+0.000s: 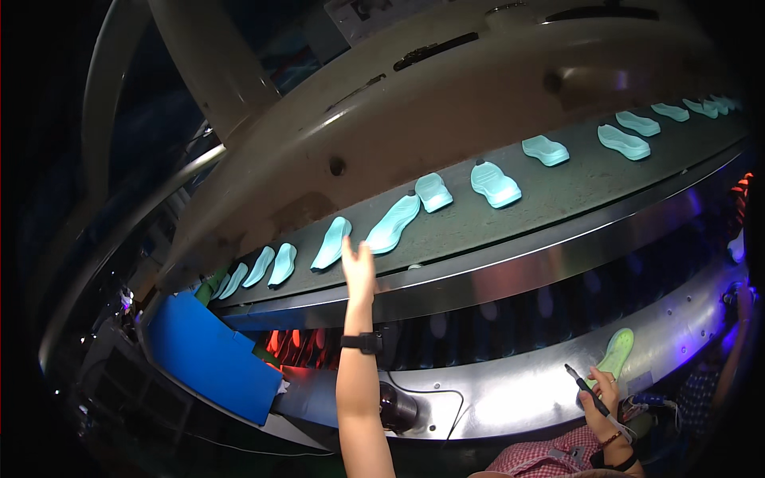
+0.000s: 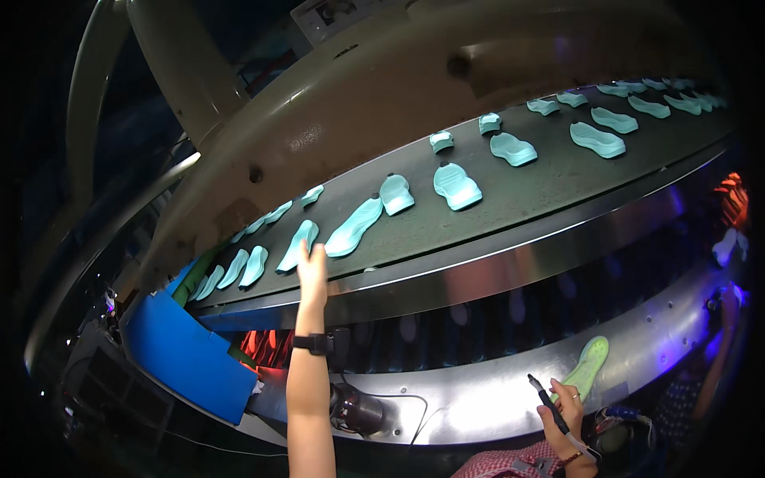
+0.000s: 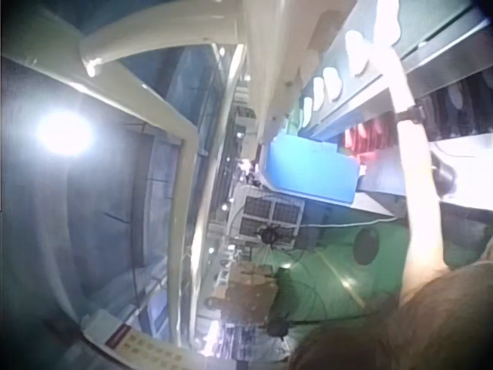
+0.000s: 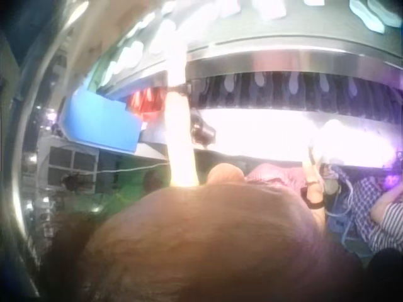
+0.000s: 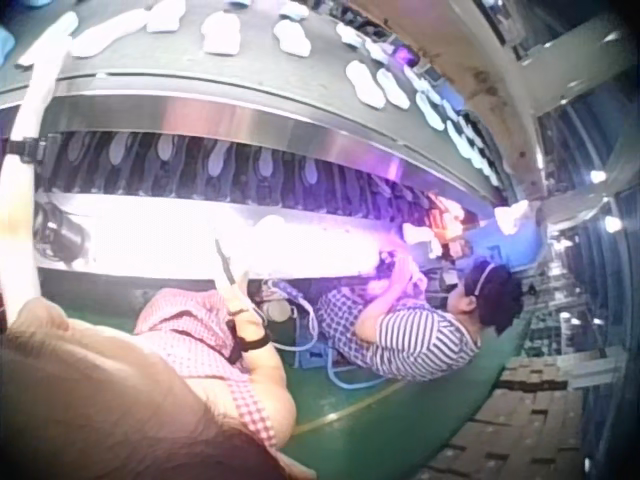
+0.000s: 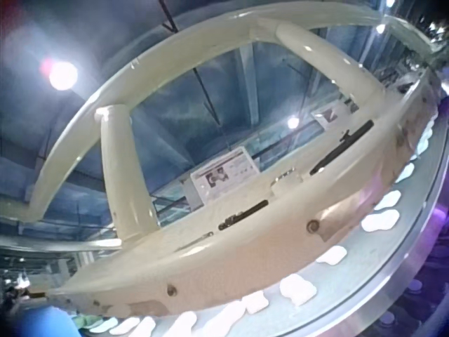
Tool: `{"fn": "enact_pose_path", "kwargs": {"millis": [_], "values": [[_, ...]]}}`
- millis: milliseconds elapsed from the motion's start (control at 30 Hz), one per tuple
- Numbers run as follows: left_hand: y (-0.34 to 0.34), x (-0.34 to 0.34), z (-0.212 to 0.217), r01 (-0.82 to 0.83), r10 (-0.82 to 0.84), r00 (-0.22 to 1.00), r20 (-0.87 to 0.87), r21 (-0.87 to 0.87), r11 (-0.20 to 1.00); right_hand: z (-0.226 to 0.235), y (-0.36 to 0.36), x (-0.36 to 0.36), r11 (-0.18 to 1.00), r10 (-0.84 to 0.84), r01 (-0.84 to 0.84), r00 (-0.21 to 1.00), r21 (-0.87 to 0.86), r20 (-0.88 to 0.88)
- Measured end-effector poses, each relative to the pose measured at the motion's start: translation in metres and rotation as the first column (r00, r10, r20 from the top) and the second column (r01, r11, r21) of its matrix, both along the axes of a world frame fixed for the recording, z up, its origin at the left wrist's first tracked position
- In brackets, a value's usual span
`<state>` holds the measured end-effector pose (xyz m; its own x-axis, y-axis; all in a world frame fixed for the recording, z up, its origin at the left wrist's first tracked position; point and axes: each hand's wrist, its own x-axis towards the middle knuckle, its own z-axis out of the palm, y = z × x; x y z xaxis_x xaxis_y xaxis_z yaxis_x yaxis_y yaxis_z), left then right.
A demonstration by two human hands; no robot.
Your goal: Apply liquid adhesive or finish to shoe outsoles using a brush on an assembly line.
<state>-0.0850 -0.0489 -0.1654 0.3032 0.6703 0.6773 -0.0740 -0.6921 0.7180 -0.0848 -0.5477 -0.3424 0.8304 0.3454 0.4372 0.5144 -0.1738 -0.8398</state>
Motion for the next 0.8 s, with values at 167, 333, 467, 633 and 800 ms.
{"fn": "enact_pose_path", "kwargs": {"millis": [167,333,467,633,800], "values": [[-0.014,0.009,0.007,-0.078,0.338,0.812,-0.475,0.487,0.870,0.002,0.001,-0.003,0.994,0.073,-0.064,0.992,0.086,-0.105],[-0.058,-0.031,-0.005,-0.041,0.070,0.997,-0.040,0.498,0.866,-0.004,-0.008,0.001,0.902,0.256,-0.043,0.854,0.430,-0.453],[-0.124,-0.085,-0.022,0.600,-0.294,0.764,0.575,-0.461,0.654,-0.003,-0.009,0.010,0.840,0.349,0.053,0.709,0.540,-0.613],[-0.169,-0.164,-0.098,0.732,-0.611,0.646,0.458,-0.599,0.325,-0.003,-0.021,0.006,0.752,0.464,0.060,0.659,0.656,-0.592],[-0.235,-0.168,-0.196,0.604,-0.636,0.364,0.681,-0.692,-0.395,-0.003,-0.015,0.003,0.752,0.530,0.005,0.591,0.659,-0.609]]}}
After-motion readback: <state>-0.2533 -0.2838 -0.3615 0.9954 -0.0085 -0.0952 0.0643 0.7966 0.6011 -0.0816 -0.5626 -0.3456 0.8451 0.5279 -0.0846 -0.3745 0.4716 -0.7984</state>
